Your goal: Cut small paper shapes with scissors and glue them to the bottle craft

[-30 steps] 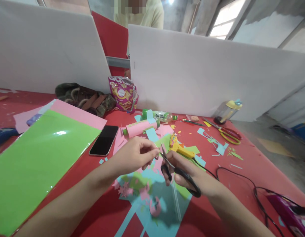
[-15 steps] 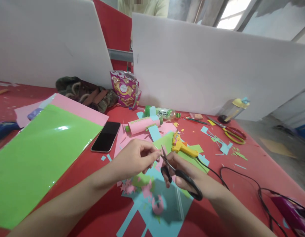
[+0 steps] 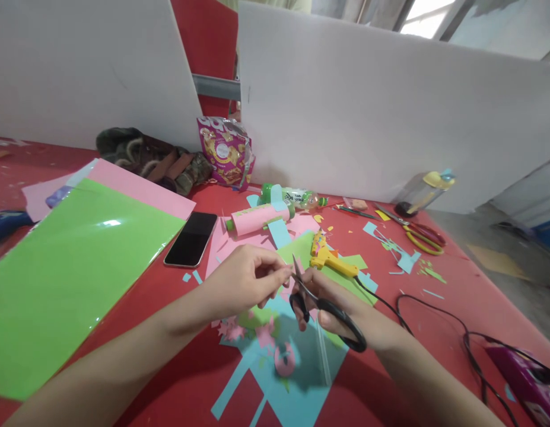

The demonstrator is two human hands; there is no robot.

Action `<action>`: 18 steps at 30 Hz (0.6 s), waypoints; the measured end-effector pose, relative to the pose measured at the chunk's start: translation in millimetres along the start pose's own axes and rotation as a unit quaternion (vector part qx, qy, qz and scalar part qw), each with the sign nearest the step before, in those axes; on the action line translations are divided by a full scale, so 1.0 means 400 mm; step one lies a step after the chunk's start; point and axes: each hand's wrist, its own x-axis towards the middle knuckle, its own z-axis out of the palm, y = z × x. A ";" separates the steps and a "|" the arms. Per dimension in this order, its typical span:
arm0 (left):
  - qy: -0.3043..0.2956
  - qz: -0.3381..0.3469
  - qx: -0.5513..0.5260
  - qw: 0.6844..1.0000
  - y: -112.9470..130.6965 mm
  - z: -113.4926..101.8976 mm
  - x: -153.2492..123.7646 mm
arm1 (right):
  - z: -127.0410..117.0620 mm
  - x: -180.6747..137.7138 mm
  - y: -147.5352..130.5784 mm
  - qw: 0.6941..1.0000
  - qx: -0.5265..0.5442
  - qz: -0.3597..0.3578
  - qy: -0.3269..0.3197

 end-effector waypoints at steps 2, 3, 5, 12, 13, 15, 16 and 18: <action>-0.004 0.004 0.000 1.000 -0.003 0.000 0.001 | 0.001 0.001 -0.001 1.000 0.003 -0.004 -0.001; -0.005 0.006 0.001 1.000 -0.005 0.000 0.002 | 0.001 0.002 -0.001 1.000 0.007 -0.005 -0.001; -0.005 0.007 0.007 1.000 -0.007 0.001 0.003 | 0.001 0.003 0.001 1.000 0.015 -0.005 -0.009; -0.005 -0.003 0.029 1.000 0.000 -0.002 0.003 | -0.006 0.005 0.007 0.999 -0.007 0.021 -0.025; -0.006 -0.002 0.030 1.000 0.000 -0.003 0.003 | -0.007 0.006 0.006 0.999 -0.011 0.024 -0.025; -0.010 0.000 0.029 1.000 0.000 -0.005 0.003 | -0.007 0.006 0.005 0.999 -0.014 0.028 -0.026; -0.013 0.002 0.030 0.999 0.000 -0.006 0.003 | -0.007 0.006 0.004 0.999 -0.014 0.029 -0.026; -0.018 0.003 0.031 0.999 -0.001 -0.008 0.003 | -0.008 0.005 0.002 0.999 -0.011 0.030 -0.026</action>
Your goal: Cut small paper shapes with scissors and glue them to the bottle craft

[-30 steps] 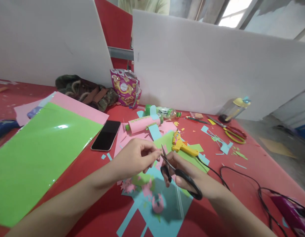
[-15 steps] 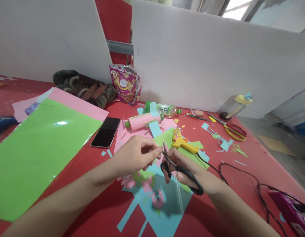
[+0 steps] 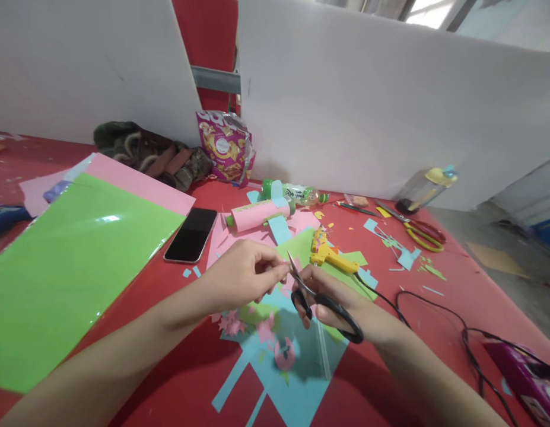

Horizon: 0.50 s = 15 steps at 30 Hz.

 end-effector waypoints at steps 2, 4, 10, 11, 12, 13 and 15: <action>-0.005 -0.006 0.002 1.000 -0.001 -0.002 0.000 | -0.001 0.000 -0.001 1.000 0.004 0.003 -0.001; -0.011 -0.017 0.009 1.000 -0.001 -0.004 0.000 | -0.002 0.000 -0.002 1.000 0.008 0.010 -0.004; -0.017 -0.048 0.015 0.999 -0.001 -0.005 0.000 | -0.002 0.004 0.002 1.000 0.010 0.016 -0.005; -0.016 -0.052 0.014 0.998 -0.001 -0.005 0.001 | -0.002 0.004 0.004 1.000 0.010 0.016 -0.005; -0.013 -0.056 0.014 0.998 -0.001 -0.005 0.001 | -0.002 0.005 0.005 1.000 0.010 0.016 -0.004; -0.012 -0.060 0.014 0.998 -0.001 -0.005 0.001 | -0.003 0.006 0.006 1.000 0.008 0.017 -0.003; -0.010 -0.066 0.015 0.998 0.002 -0.004 0.002 | -0.004 0.006 0.008 1.000 -0.003 0.021 0.003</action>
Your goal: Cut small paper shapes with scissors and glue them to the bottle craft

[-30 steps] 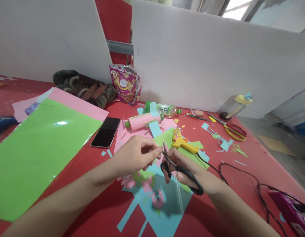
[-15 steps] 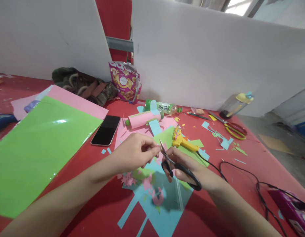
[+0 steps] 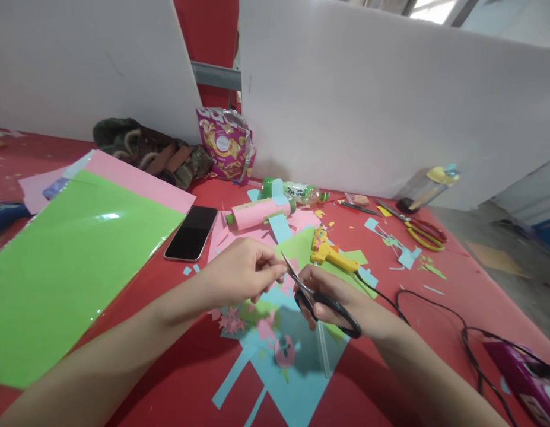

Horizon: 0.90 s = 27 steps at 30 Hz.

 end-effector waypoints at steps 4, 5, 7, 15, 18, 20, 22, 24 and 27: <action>0.009 0.006 -0.010 1.000 0.005 -0.002 0.003 | -0.005 -0.003 0.006 0.999 -0.033 0.000 0.005; 0.017 0.010 -0.015 1.000 0.004 -0.004 0.004 | -0.006 -0.003 0.008 0.999 -0.036 -0.001 0.005; 0.035 0.012 -0.028 0.999 0.001 -0.006 0.007 | -0.006 -0.001 0.013 0.999 -0.026 -0.001 0.019; -0.028 0.040 0.016 0.999 -0.016 0.010 0.013 | 0.015 0.026 0.017 0.955 0.126 -0.055 0.263; -0.054 0.081 0.065 0.993 -0.022 0.027 0.012 | 0.025 0.026 0.015 0.951 0.136 -0.045 0.276; -0.060 0.112 0.093 0.987 -0.025 0.036 0.011 | 0.031 0.025 0.014 0.956 0.127 -0.027 0.264; -0.065 0.129 0.107 0.984 -0.027 0.041 0.011 | 0.037 0.024 0.015 0.961 0.117 -0.018 0.251; -0.073 0.138 0.108 0.982 -0.029 0.043 0.012 | 0.040 0.024 0.016 0.965 0.113 -0.015 0.238; -0.084 0.148 0.102 0.980 -0.032 0.043 0.014 | 0.041 0.026 0.020 0.967 0.120 -0.015 0.223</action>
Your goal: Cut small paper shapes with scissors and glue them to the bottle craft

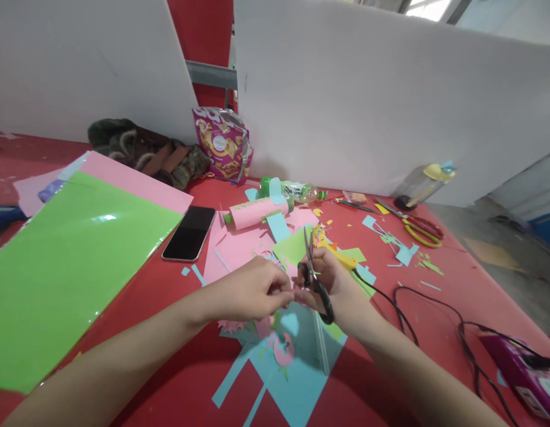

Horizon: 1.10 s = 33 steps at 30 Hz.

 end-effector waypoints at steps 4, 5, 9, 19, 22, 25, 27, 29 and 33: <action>-0.010 0.000 0.013 1.000 -0.007 -0.001 0.002 | -0.004 0.002 0.005 1.000 -0.001 -0.006 -0.020; -0.014 0.000 0.017 1.000 -0.008 -0.001 0.002 | -0.006 0.001 0.006 1.000 -0.002 -0.008 -0.022; -0.018 0.008 0.012 1.000 -0.013 -0.001 0.004 | -0.007 0.000 0.009 1.000 -0.009 -0.018 -0.008; -0.007 -0.001 -0.032 0.999 -0.011 -0.005 0.012 | -0.005 0.006 -0.004 0.996 -0.037 -0.044 0.063; -0.010 -0.006 -0.041 0.999 -0.014 -0.004 0.014 | -0.003 0.006 -0.010 0.995 -0.026 -0.040 0.083; 0.001 -0.010 -0.050 0.999 -0.015 -0.001 0.016 | -0.002 0.006 -0.011 0.995 -0.018 -0.041 0.093; 0.015 -0.012 -0.054 0.998 -0.013 0.000 0.018 | -0.003 0.007 -0.009 0.994 -0.007 -0.044 0.096; 0.024 -0.012 -0.060 0.998 -0.012 0.000 0.019 | -0.005 0.008 -0.006 0.995 0.005 -0.039 0.097; 0.036 -0.027 -0.103 0.994 -0.020 -0.007 0.023 | -0.006 0.011 -0.003 0.996 0.015 -0.006 0.085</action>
